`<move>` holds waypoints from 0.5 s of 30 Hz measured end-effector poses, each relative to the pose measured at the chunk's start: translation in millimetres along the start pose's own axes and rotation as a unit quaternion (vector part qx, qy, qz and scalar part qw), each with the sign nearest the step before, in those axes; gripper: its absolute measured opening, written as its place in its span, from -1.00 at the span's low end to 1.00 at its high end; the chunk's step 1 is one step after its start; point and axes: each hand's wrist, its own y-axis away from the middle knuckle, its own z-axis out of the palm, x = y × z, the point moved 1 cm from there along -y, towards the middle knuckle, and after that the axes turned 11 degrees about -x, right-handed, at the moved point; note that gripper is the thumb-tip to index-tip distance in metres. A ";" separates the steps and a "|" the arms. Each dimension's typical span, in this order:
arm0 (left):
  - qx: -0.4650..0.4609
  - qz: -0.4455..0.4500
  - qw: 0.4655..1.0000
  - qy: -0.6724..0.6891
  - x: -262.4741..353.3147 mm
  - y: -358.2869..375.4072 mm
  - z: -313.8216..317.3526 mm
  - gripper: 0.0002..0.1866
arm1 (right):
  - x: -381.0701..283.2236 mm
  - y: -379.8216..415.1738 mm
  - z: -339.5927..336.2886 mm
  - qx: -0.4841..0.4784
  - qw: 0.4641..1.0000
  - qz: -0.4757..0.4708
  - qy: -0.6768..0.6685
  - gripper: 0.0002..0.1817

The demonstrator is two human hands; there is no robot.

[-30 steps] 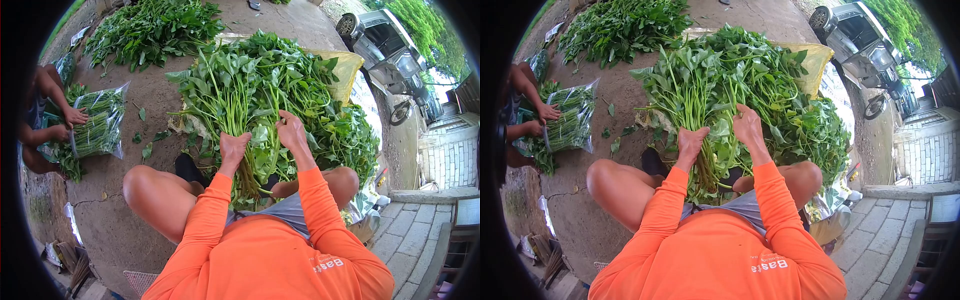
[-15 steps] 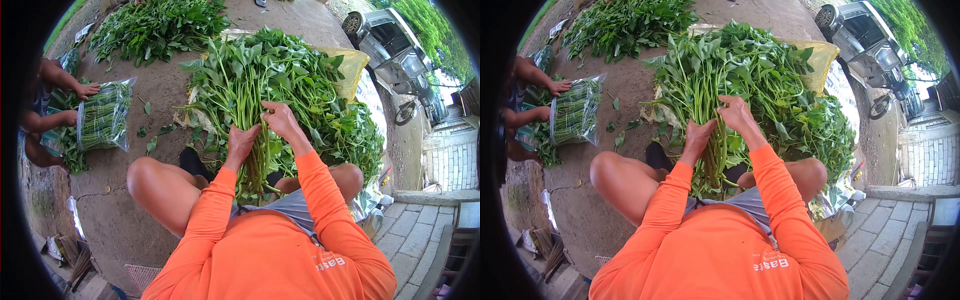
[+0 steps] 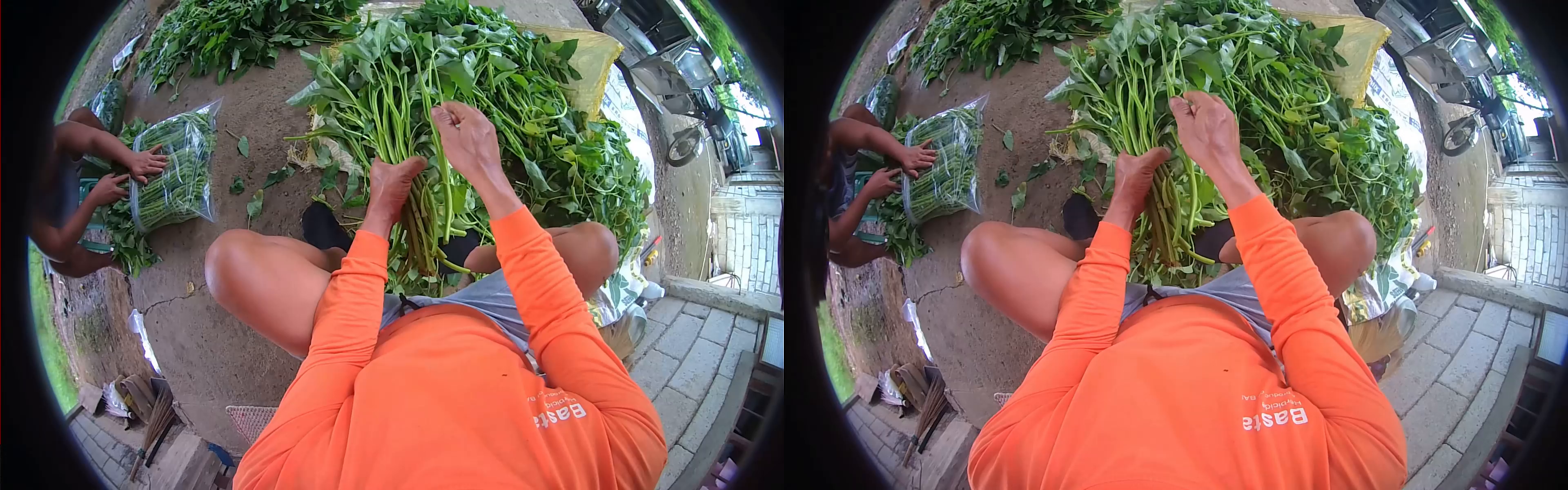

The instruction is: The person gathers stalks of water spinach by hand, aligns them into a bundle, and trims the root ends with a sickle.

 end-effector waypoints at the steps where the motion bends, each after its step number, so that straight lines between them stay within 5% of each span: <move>1: 0.014 -0.008 1.000 -0.009 -3.3 0.5 -2.2 -0.71 | -7.3 10.6 -7.1 0.024 1.000 0.008 -0.011 -0.47; 2: 0.005 -0.023 1.000 -0.006 -2.3 0.5 -3.8 -0.75 | -16.3 21.7 -12.3 -0.038 0.995 0.074 -0.052 -0.49; 5: -0.017 -0.044 0.998 0.040 -2.2 -1.3 -4.3 -0.78 | 11.6 40.4 8.2 -0.085 0.958 0.058 -0.267 -0.48; 6: -0.008 -0.017 0.999 0.042 -3.0 -1.3 -4.0 -0.77 | 30.2 38.3 14.9 -0.021 0.948 0.096 -0.303 -0.50; 13: 0.013 0.023 1.000 0.012 -19.3 -10.6 -10.4 -0.71 | 62.9 61.5 42.6 -0.094 0.977 0.134 -0.134 -0.56; 15: 0.041 0.021 0.999 -0.025 -27.7 -12.8 -13.4 -0.72 | 57.7 61.1 41.7 -0.026 0.987 0.120 -0.107 -0.66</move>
